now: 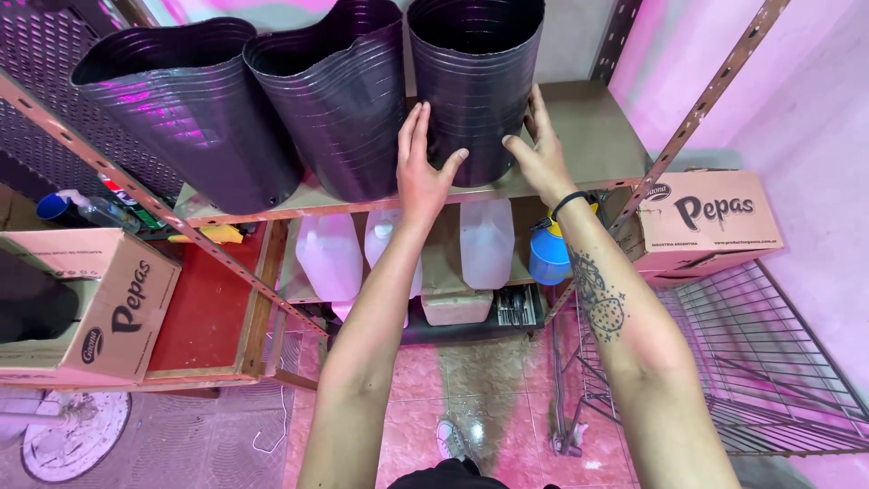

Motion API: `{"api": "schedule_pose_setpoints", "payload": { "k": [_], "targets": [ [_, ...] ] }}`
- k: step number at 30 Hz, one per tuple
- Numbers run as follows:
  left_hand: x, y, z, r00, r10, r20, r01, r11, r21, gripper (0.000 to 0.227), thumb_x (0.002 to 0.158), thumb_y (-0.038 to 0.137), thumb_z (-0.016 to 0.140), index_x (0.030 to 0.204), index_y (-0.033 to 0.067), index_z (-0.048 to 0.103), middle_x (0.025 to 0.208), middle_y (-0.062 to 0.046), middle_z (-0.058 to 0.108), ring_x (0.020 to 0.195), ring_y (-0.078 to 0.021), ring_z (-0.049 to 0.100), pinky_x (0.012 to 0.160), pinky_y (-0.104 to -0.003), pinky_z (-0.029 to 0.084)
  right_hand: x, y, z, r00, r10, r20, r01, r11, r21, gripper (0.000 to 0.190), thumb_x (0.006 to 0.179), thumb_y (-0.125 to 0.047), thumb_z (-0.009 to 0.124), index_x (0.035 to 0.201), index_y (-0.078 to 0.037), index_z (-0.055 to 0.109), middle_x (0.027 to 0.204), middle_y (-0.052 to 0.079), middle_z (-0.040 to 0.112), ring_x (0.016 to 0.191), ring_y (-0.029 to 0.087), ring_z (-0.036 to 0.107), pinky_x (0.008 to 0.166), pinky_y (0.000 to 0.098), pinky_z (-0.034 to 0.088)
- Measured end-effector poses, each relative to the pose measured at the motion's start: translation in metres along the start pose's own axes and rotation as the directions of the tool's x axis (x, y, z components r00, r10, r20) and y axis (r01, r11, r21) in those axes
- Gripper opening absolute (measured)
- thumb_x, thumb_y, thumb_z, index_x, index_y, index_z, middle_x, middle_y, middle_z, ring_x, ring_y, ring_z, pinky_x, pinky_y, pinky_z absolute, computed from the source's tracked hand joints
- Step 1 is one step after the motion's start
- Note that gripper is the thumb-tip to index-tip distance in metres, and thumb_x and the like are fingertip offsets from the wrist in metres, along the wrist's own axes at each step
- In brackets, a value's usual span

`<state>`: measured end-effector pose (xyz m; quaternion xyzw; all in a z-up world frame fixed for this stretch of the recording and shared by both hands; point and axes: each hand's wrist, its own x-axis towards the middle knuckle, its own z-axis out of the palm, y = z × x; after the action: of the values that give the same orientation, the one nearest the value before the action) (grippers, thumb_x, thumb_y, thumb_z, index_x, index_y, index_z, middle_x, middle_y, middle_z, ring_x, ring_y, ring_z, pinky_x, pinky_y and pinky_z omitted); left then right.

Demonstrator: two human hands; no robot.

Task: The person repeatedly picks up black plastic pots and white plastic jugs from a cardboard box and places them onto a metal shelving unit. They also handle a blue and yellow garden sprayer, moving it between the shelf and the box. The actions involve lifting, carrying, and placing items in a storage area.

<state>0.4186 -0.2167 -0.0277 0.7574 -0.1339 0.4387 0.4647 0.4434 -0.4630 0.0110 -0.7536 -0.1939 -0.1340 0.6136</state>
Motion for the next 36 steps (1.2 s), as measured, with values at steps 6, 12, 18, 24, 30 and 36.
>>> {"api": "schedule_pose_setpoints", "payload": {
  "k": [6,12,18,24,30,36],
  "targets": [
    [-0.038,0.006,-0.037,0.998,-0.054,-0.037,0.051,0.997,-0.057,0.102,0.102,0.032,0.108,0.187,0.027,0.052,0.18,-0.01,0.058,0.159,-0.0352,0.07,0.139,-0.055,0.056,-0.054,0.014,-0.007,0.998,0.012,-0.054,-0.007,0.995,0.099,0.098,0.117,-0.01,0.071,0.199,-0.025,0.018,0.201,0.032,0.019,0.178,0.067,0.025,0.141,0.0831,0.037],
    [-0.128,0.017,-0.125,0.966,-0.26,-0.007,0.256,0.954,-0.155,0.089,0.11,0.018,0.095,0.188,0.0201,0.051,0.18,-0.022,0.053,0.155,-0.0489,0.07,0.115,-0.06,0.071,-0.136,0.02,0.007,0.998,0.012,-0.066,-0.001,0.985,0.171,0.087,0.117,-0.008,0.072,0.195,-0.018,0.034,0.198,0.026,0.034,0.174,0.061,0.041,0.135,0.0688,0.053],
    [-0.229,0.043,-0.24,0.952,-0.305,0.01,0.304,0.944,-0.127,0.08,0.115,0.017,0.089,0.185,0.0095,0.051,0.176,-0.025,0.054,0.147,-0.0515,0.074,0.106,-0.059,0.075,-0.234,0.022,0.059,0.999,0.037,0.035,-0.045,0.957,0.287,0.075,0.113,-0.004,0.073,0.185,-0.016,0.056,0.19,0.023,0.051,0.168,0.049,0.057,0.123,0.0547,0.062],
    [-0.31,0.055,-0.359,0.917,-0.392,-0.067,0.391,0.92,-0.027,0.073,0.116,0.018,0.088,0.182,0.0127,0.058,0.17,-0.025,0.061,0.139,-0.049,0.08,0.099,-0.057,0.076,-0.323,-0.023,0.143,0.966,0.074,0.248,-0.16,0.922,0.351,0.07,0.114,-0.005,0.076,0.181,-0.015,0.059,0.186,0.015,0.057,0.165,0.038,0.063,0.124,0.0513,0.062],
    [-0.35,0.05,-0.468,0.912,-0.352,-0.21,0.399,0.881,0.254,0.07,0.114,0.035,0.091,0.178,0.0258,0.066,0.161,-0.01,0.074,0.15,-0.0403,0.074,0.123,-0.058,0.064,-0.36,-0.033,0.244,0.912,0.057,0.405,-0.225,0.897,0.38,0.072,0.111,-0.003,0.077,0.18,-0.015,0.061,0.183,0.013,0.06,0.161,0.032,0.065,0.125,0.0467,0.063],
    [-0.367,0.041,-0.557,0.893,-0.341,-0.294,0.402,0.898,0.179,0.07,0.116,0.029,0.089,0.18,0.0185,0.062,0.159,-0.021,0.07,0.13,-0.0413,0.087,0.117,-0.057,0.067,-0.371,-0.067,0.337,0.859,-0.021,0.512,-0.226,0.881,0.416,0.072,0.109,0.0,0.079,0.179,-0.009,0.062,0.179,0.021,0.063,0.158,0.038,0.068,0.126,0.0503,0.062]
  ]
}}
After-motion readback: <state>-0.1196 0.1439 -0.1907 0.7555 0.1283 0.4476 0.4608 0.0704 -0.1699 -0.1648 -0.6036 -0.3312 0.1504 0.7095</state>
